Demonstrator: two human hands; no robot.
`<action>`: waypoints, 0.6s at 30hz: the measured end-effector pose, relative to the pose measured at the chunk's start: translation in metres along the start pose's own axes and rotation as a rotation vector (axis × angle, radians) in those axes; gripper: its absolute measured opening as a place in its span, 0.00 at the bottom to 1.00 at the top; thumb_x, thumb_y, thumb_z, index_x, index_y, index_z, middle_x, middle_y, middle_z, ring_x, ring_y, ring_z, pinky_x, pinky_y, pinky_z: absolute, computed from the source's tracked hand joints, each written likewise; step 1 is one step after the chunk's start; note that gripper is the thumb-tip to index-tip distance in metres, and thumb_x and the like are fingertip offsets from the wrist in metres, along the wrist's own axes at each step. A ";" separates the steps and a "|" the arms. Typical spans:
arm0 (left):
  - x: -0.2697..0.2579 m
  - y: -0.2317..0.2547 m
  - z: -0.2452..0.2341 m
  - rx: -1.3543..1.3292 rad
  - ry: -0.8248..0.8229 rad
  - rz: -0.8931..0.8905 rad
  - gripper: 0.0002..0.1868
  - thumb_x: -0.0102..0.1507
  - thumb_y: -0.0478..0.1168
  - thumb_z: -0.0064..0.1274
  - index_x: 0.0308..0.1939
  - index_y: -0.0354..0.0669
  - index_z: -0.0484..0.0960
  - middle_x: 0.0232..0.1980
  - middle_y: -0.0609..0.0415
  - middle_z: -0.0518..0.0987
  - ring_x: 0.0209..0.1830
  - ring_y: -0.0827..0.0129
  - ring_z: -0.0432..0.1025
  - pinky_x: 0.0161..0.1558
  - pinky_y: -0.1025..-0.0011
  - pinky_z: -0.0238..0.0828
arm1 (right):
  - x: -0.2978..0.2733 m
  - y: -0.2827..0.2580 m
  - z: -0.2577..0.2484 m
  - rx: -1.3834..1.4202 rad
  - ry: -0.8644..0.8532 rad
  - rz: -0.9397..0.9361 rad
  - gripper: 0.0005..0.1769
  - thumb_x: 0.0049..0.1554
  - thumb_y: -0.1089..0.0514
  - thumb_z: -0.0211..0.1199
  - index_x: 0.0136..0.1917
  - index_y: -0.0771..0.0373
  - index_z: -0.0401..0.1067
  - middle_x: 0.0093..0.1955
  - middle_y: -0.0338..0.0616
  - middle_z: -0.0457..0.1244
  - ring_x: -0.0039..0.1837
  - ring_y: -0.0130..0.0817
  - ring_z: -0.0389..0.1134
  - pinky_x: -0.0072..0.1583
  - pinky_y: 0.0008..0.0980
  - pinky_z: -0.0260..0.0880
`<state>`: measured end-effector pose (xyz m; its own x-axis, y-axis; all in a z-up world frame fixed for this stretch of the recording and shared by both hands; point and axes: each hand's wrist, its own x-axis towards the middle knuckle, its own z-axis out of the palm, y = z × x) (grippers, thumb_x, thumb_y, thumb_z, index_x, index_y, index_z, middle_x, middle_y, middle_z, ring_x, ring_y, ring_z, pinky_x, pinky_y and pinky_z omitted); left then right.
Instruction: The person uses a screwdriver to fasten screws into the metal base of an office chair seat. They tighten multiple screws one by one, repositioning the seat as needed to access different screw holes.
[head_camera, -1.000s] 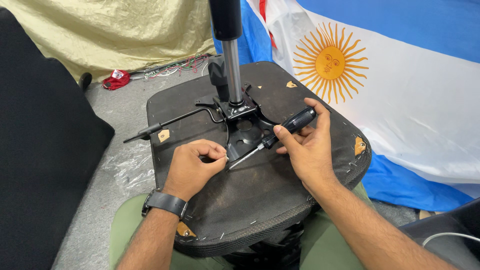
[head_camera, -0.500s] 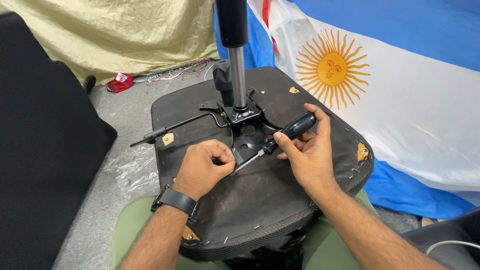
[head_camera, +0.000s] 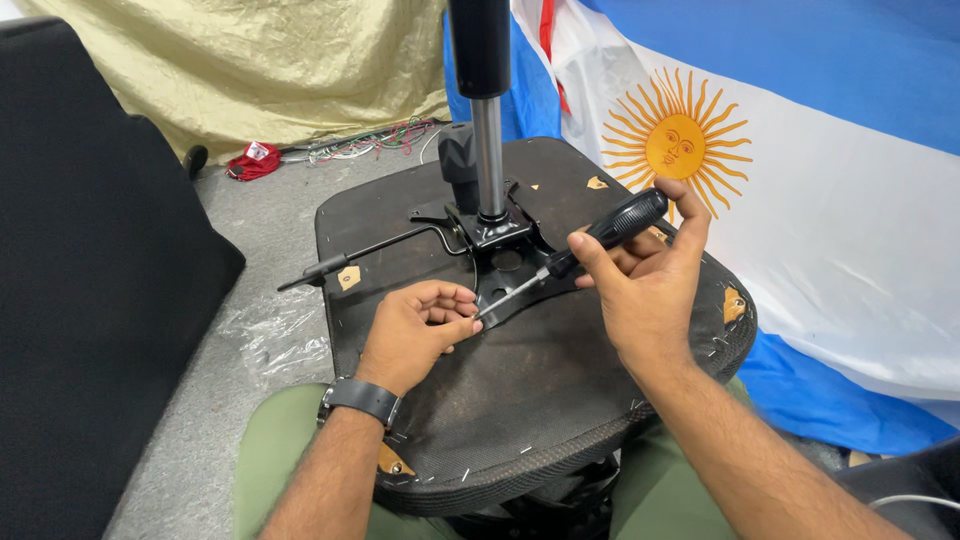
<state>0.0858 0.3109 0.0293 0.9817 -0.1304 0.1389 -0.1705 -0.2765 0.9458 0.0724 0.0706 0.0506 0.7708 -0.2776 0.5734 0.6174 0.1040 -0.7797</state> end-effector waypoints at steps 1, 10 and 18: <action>0.000 0.000 0.002 0.001 0.008 -0.016 0.16 0.54 0.33 0.67 0.46 0.41 0.86 0.39 0.59 0.87 0.36 0.79 0.79 0.33 0.78 0.76 | 0.002 -0.002 0.002 -0.013 -0.020 -0.008 0.45 0.58 0.72 0.68 0.77 0.53 0.44 0.51 0.48 0.68 0.47 0.26 0.72 0.44 0.24 0.75; -0.003 0.004 0.003 0.018 0.008 -0.020 0.23 0.55 0.33 0.65 0.55 0.43 0.83 0.42 0.57 0.88 0.39 0.78 0.80 0.36 0.77 0.77 | 0.013 -0.018 0.020 -0.118 -0.260 -0.145 0.45 0.59 0.70 0.71 0.78 0.50 0.49 0.55 0.44 0.68 0.51 0.24 0.71 0.51 0.24 0.77; -0.004 0.009 0.006 0.055 -0.030 -0.036 0.23 0.58 0.33 0.62 0.58 0.46 0.81 0.47 0.57 0.89 0.42 0.78 0.81 0.38 0.75 0.78 | 0.025 -0.032 0.033 -0.208 -0.433 -0.229 0.47 0.60 0.68 0.71 0.81 0.51 0.47 0.59 0.44 0.68 0.53 0.24 0.72 0.53 0.24 0.78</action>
<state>0.0797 0.3037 0.0353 0.9844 -0.1478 0.0951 -0.1401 -0.3334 0.9323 0.0768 0.0918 0.0981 0.6409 0.1536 0.7521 0.7676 -0.1164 -0.6303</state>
